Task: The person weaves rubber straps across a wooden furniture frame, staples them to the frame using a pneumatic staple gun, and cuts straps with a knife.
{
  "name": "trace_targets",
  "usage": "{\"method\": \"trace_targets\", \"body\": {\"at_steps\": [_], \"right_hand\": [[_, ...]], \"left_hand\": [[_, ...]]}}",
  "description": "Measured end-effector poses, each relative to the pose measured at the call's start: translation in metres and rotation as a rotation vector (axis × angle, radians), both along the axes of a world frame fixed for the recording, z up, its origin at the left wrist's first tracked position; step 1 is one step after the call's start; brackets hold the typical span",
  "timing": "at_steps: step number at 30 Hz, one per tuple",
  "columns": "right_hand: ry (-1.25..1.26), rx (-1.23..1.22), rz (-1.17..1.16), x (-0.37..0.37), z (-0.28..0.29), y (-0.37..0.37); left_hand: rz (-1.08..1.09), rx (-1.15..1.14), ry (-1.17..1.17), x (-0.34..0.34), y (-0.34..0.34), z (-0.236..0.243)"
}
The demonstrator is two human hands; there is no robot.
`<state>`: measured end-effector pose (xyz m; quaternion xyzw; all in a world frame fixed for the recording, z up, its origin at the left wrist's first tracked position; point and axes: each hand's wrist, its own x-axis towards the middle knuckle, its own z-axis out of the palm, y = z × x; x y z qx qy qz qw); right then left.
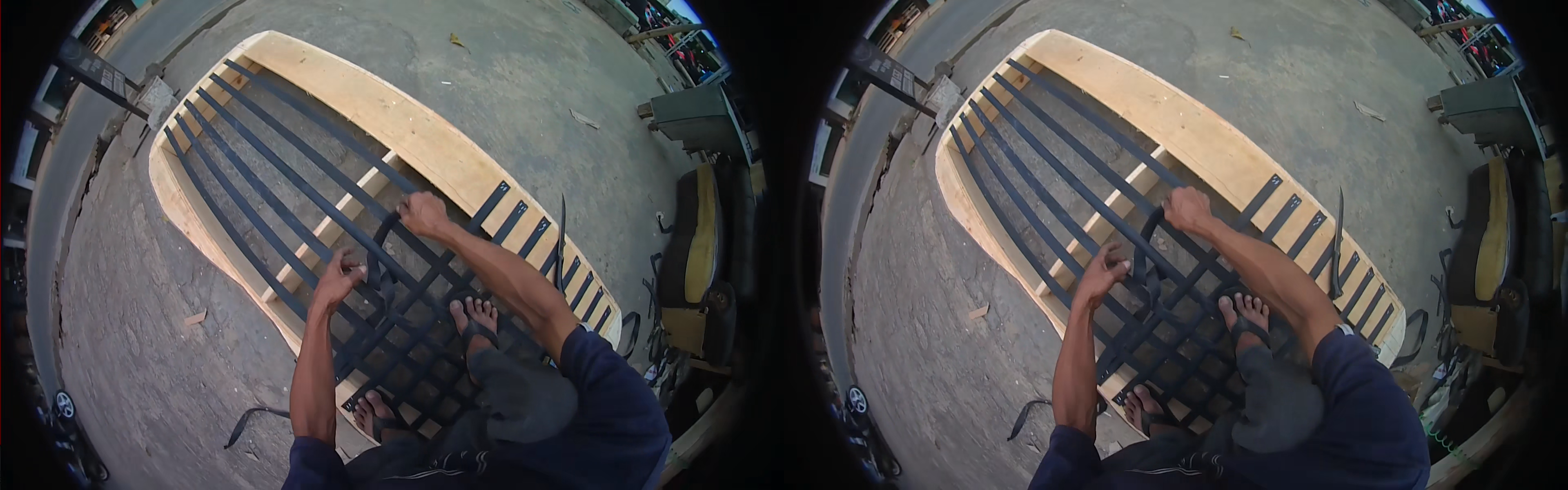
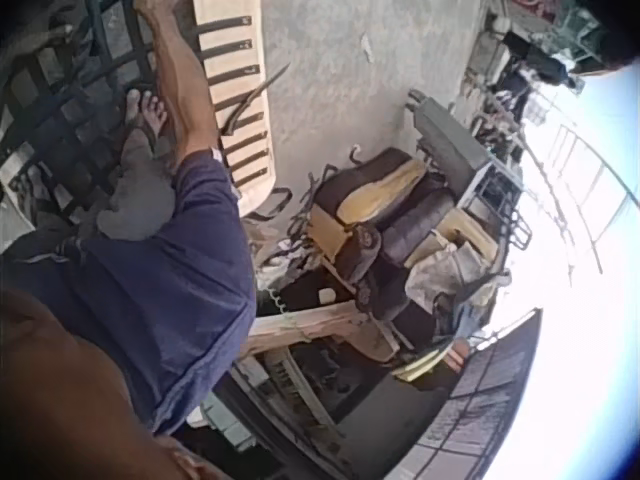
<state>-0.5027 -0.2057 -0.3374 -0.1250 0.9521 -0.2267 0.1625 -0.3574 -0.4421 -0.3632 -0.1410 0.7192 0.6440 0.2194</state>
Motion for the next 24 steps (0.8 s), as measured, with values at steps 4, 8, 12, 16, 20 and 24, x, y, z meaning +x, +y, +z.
{"method": "trace_targets", "body": {"at_steps": [4,8,12,16,20,24], "right_hand": [[0.387,0.151,-0.235,-0.104,0.093,0.077],[0.430,0.432,-0.347,-0.133,0.163,0.200],[0.444,0.312,-0.262,-0.076,0.156,0.169],[0.275,-0.291,-0.109,-0.030,0.215,0.125],[0.289,-0.432,0.182,-0.004,0.275,0.107],[-0.065,-0.598,-0.046,0.027,0.258,0.073]], "left_hand": [[0.018,-0.586,0.351,0.066,-0.010,0.013],[-0.050,-0.587,0.176,0.127,-0.016,-0.002],[0.178,-0.495,0.196,0.100,0.009,0.015],[0.236,-0.265,0.404,0.011,0.046,0.084],[0.203,-0.134,0.944,-0.062,0.073,0.152],[-0.010,0.140,0.952,-0.071,0.130,0.205]]}}
